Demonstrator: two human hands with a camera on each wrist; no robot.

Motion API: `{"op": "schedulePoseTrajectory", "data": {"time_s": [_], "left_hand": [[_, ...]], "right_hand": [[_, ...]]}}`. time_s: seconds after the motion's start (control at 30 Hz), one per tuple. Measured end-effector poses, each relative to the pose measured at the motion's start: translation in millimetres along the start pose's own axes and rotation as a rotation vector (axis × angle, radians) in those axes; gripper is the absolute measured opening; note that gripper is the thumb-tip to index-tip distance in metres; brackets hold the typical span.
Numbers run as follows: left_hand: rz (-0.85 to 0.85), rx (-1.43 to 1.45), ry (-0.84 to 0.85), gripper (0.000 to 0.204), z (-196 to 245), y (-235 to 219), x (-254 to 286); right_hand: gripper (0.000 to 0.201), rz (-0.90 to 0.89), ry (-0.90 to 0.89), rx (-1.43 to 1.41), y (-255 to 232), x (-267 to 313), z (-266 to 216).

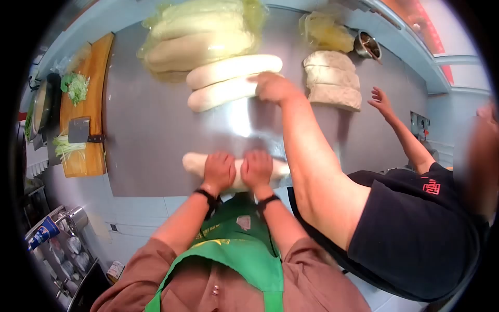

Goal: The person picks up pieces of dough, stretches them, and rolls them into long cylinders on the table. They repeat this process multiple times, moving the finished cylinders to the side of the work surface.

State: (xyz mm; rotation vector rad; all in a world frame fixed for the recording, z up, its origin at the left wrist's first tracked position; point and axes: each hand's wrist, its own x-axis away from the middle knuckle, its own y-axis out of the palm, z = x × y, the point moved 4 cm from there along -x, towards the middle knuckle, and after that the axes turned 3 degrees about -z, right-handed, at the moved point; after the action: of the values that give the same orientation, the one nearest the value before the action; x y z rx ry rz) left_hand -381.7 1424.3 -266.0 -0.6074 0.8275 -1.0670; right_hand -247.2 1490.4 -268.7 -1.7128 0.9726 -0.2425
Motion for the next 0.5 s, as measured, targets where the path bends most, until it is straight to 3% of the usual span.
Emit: {"op": "schedulePoseTrajectory", "data": {"time_s": [0.23, 0.37, 0.43, 0.5], "left_hand": [[0.046, -0.074, -0.059, 0.013, -34.0, 17.1, -86.8], [0.093, -0.052, -0.179, 0.013, -46.0, 19.6, -119.1], [0.071, -0.035, -0.162, 0.015, -44.9, 17.5, -109.5], [-0.140, 0.141, -0.422, 0.019, -44.3, 23.0, -79.4]], "right_hand": [[0.015, -0.085, 0.247, -0.093, 32.8, -104.5, 41.8], [0.016, 0.016, 0.201, -0.074, 40.4, -130.5, 52.1], [0.017, -0.063, 0.179, -0.100, 38.1, -130.3, 44.8], [0.021, -0.275, 0.357, -0.455, 41.4, -101.1, 20.9]]}}
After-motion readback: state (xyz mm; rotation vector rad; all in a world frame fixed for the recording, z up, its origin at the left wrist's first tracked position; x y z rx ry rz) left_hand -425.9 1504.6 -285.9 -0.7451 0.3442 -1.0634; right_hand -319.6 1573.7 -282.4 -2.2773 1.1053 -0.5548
